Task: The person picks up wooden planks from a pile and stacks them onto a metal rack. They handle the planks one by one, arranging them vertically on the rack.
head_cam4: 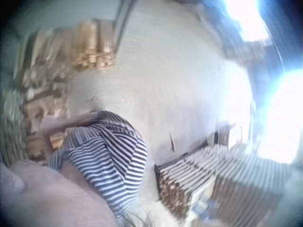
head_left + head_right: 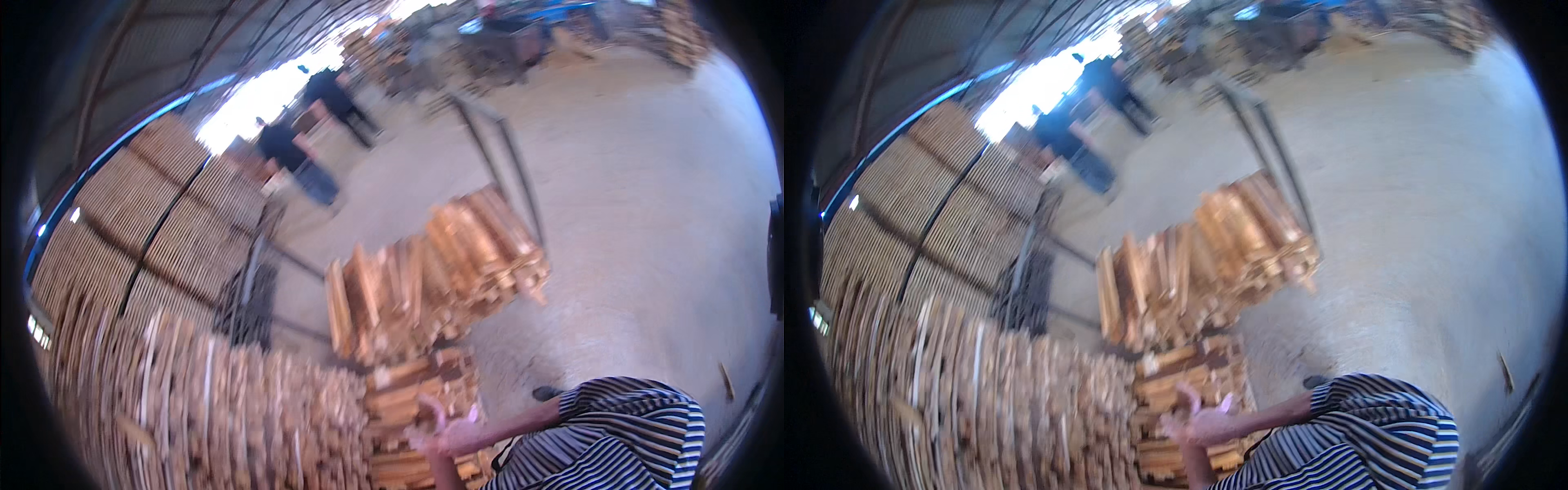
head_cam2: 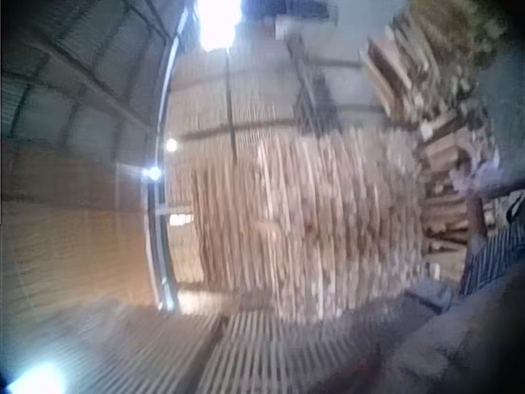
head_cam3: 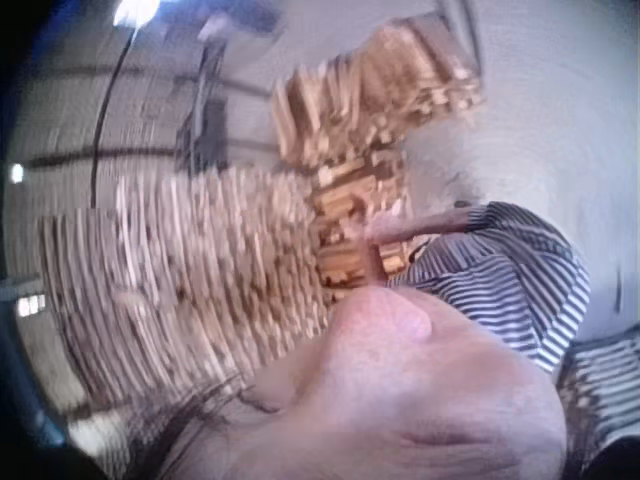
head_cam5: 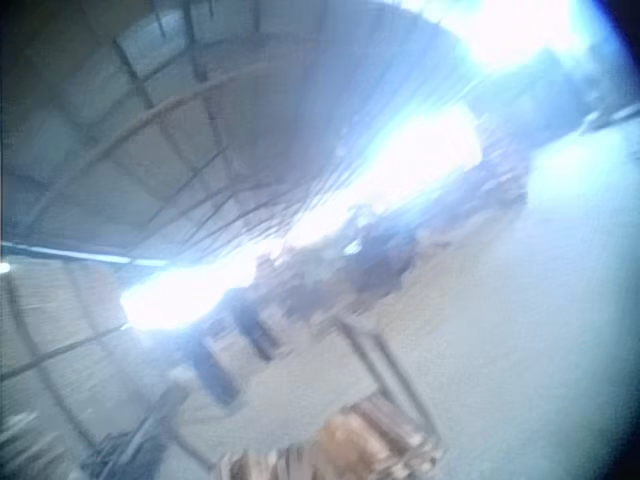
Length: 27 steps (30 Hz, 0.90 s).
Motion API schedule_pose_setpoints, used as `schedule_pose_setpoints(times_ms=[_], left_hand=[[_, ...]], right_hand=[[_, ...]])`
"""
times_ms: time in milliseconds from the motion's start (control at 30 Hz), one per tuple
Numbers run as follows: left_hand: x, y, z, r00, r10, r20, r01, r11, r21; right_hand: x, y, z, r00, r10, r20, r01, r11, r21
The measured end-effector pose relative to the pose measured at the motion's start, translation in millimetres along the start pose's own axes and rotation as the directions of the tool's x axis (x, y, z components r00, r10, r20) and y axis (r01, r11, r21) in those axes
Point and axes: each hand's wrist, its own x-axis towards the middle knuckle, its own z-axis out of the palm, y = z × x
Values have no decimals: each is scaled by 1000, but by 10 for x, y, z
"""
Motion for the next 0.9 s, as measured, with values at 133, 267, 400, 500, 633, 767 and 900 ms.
schedule_pose_setpoints(times_ms=[133, 267, 400, 500, 633, 767, 900], left_hand=[[141, -145, 383, 995, -53, 81, 44, 992, 118], [465, -443, 1013, 970, -136, 200, 88, 969, 230], [770, -970, 1511, 913, -260, 313, 164, 940, 300], [915, -1304, 1773, 863, -341, 374, 217, 917, 335], [1068, -1451, 1883, 826, -375, 421, 241, 910, 338], [1153, -1553, 1891, 787, -405, 466, 286, 908, 305], [1208, -1277, 1817, 797, -305, 521, 237, 952, 195]], right_hand=[[11, 196, -75, 995, -1, -95, 1, 1000, 4], [-83, 549, -245, 976, 25, -218, -29, 999, -16], [-172, 985, -291, 948, 70, -312, -85, 996, -33], [-298, 1251, -364, 915, 117, -387, -147, 988, -49], [-388, 1508, -336, 884, 128, -449, -172, 983, -58], [-560, 1770, -312, 841, 118, -528, -202, 974, -103], [-464, 1379, -559, 877, 263, -401, -336, 934, -122]])
